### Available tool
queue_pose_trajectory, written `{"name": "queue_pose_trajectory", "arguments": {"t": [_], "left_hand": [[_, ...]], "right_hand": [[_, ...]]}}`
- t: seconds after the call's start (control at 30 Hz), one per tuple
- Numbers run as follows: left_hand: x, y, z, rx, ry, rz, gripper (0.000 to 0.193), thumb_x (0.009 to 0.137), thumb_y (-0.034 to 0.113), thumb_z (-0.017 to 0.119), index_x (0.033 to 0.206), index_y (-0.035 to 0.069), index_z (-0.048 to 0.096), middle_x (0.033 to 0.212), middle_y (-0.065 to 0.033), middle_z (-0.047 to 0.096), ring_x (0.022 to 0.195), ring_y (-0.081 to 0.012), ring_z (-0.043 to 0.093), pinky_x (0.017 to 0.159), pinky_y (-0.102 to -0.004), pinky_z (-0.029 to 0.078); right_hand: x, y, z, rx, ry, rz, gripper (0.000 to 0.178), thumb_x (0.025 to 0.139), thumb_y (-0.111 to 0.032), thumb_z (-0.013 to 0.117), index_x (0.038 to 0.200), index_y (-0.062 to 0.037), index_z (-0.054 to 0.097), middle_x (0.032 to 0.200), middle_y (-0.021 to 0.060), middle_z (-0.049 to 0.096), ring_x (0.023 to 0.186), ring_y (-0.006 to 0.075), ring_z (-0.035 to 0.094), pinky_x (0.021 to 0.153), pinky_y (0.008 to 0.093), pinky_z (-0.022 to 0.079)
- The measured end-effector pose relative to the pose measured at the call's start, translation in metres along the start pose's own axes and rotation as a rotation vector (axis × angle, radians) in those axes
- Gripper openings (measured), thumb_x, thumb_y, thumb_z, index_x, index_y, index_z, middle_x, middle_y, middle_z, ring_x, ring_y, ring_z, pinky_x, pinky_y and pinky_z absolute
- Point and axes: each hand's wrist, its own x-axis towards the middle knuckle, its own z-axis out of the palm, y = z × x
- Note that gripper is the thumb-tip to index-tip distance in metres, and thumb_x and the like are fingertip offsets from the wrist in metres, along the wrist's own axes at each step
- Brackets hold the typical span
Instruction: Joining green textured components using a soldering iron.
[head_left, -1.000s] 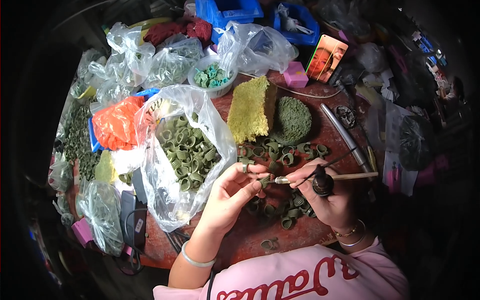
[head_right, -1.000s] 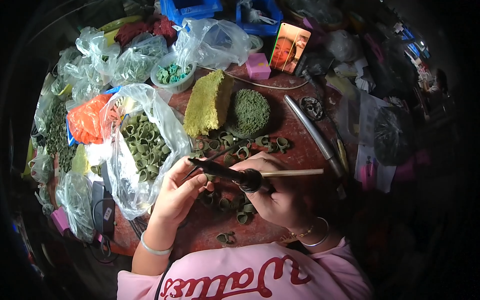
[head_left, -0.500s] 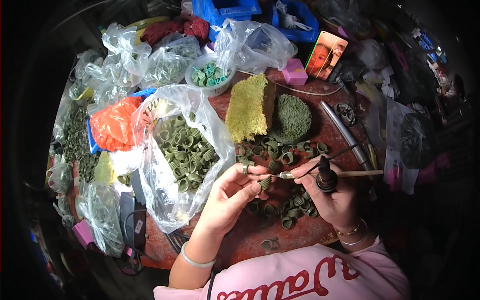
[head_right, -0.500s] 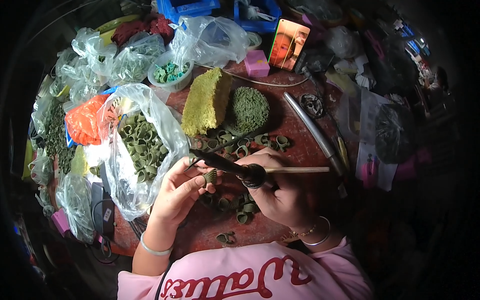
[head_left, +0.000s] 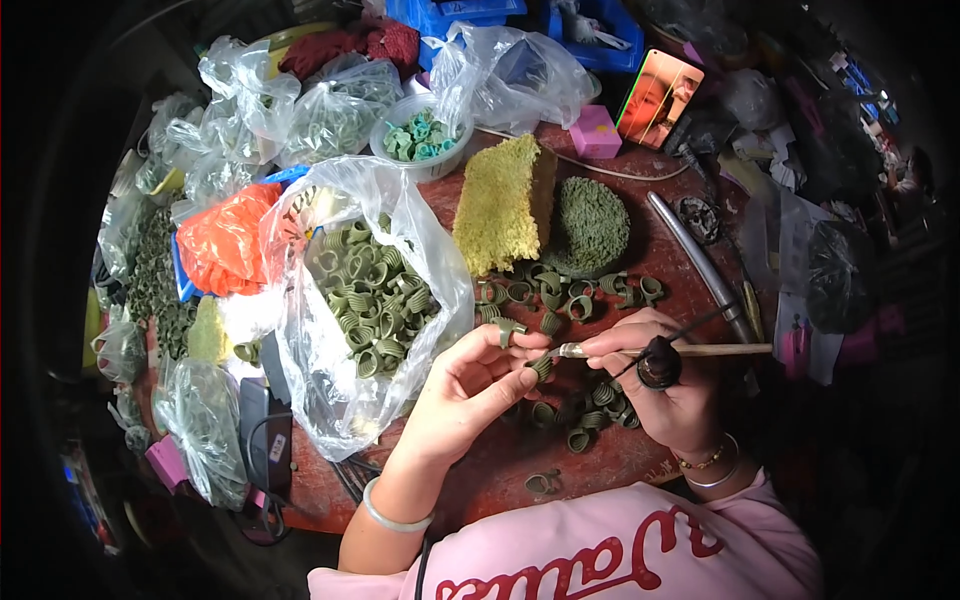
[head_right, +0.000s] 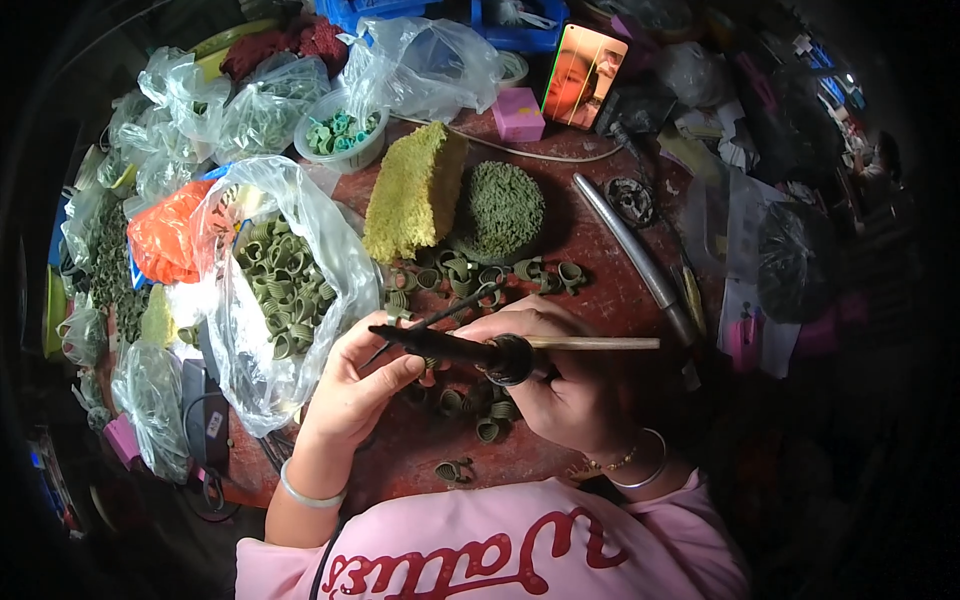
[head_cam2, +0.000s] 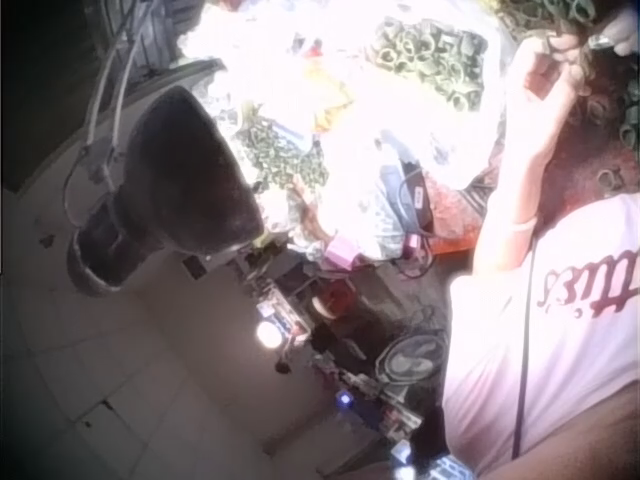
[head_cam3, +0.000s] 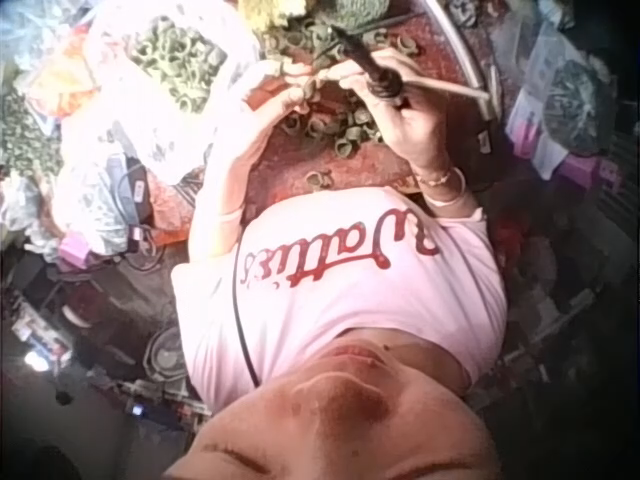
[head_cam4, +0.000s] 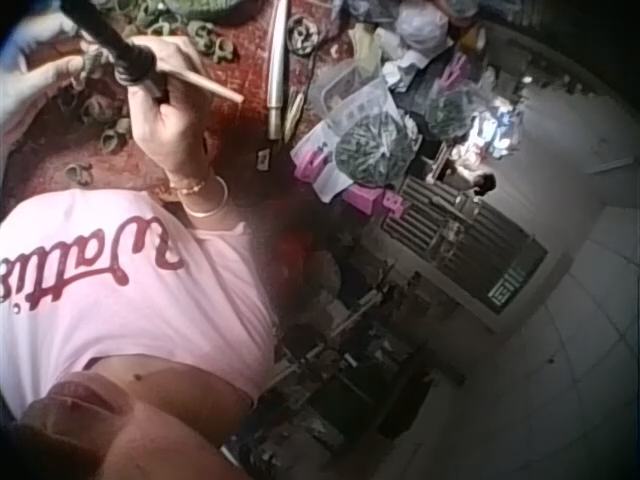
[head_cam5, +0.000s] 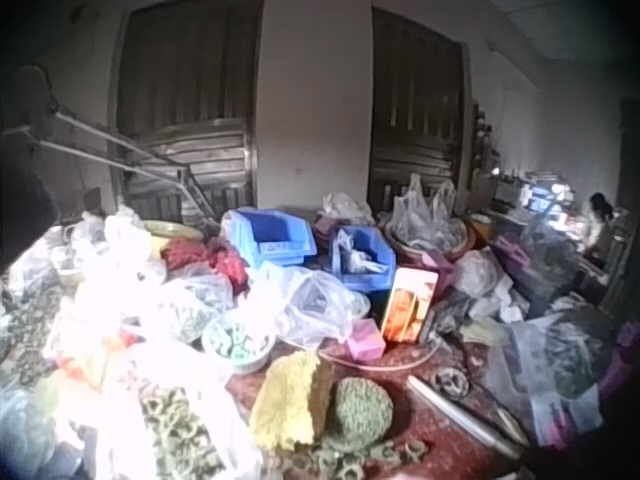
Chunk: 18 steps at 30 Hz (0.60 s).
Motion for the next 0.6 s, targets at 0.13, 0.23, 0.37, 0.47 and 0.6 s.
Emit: {"name": "queue_pose_trajectory", "arguments": {"t": [0.13, 0.23, 0.37, 0.47, 0.6], "left_hand": [[-0.001, -0.001, 0.000, -0.022, 0.006, 0.017, 0.025, 0.088, -0.005, 0.060, 0.110, 0.003, 0.052, 0.120, -0.0109, 0.057, 0.108, -0.0161, 0.057, 0.087, -0.0302, 0.050], [0.002, -0.002, -0.001, 0.076, 0.005, 0.054, 0.026, 0.088, -0.005, 0.060, 0.111, 0.003, 0.052, 0.121, -0.0114, 0.057, 0.109, -0.0168, 0.057, 0.089, -0.0302, 0.050], [0.004, -0.004, -0.003, 0.082, 0.048, 0.045, 0.027, 0.088, -0.004, 0.060, 0.112, 0.003, 0.052, 0.122, -0.0110, 0.057, 0.110, -0.0171, 0.057, 0.090, -0.0293, 0.049], [0.003, -0.004, -0.002, -0.002, 0.053, -0.028, 0.026, 0.088, -0.005, 0.060, 0.111, 0.004, 0.052, 0.122, -0.0103, 0.057, 0.110, -0.0169, 0.057, 0.090, -0.0293, 0.049], [0.003, -0.003, -0.004, -0.021, 0.048, 0.023, 0.029, 0.088, -0.005, 0.060, 0.115, 0.004, 0.053, 0.122, -0.0096, 0.057, 0.108, -0.0161, 0.057, 0.089, -0.0292, 0.049]], "right_hand": [[0.001, -0.002, 0.000, 0.051, -0.027, 0.003, 0.008, 0.085, -0.003, 0.062, 0.091, 0.0014, 0.064, 0.082, 0.0088, 0.067, 0.073, 0.0194, 0.061, 0.067, 0.0298, 0.045], [-0.004, -0.004, -0.001, 0.219, -0.002, 0.145, 0.013, 0.089, -0.009, 0.061, 0.091, 0.0040, 0.063, 0.078, 0.0110, 0.066, 0.072, 0.0166, 0.061, 0.067, 0.0281, 0.047], [-0.004, -0.010, -0.009, 0.292, 0.067, 0.270, 0.020, 0.094, -0.014, 0.056, 0.092, 0.0058, 0.060, 0.086, 0.0114, 0.064, 0.065, 0.0124, 0.062, 0.062, 0.0221, 0.049], [-0.003, -0.009, -0.004, 0.129, 0.115, 0.180, 0.016, 0.094, -0.010, 0.055, 0.093, 0.0051, 0.060, 0.082, 0.0105, 0.064, 0.065, 0.0126, 0.063, 0.062, 0.0235, 0.050], [-0.002, -0.010, -0.003, 0.128, 0.111, 0.186, 0.011, 0.092, -0.005, 0.055, 0.095, 0.0050, 0.059, 0.079, 0.0093, 0.064, 0.065, 0.0114, 0.063, 0.062, 0.0241, 0.050]]}}
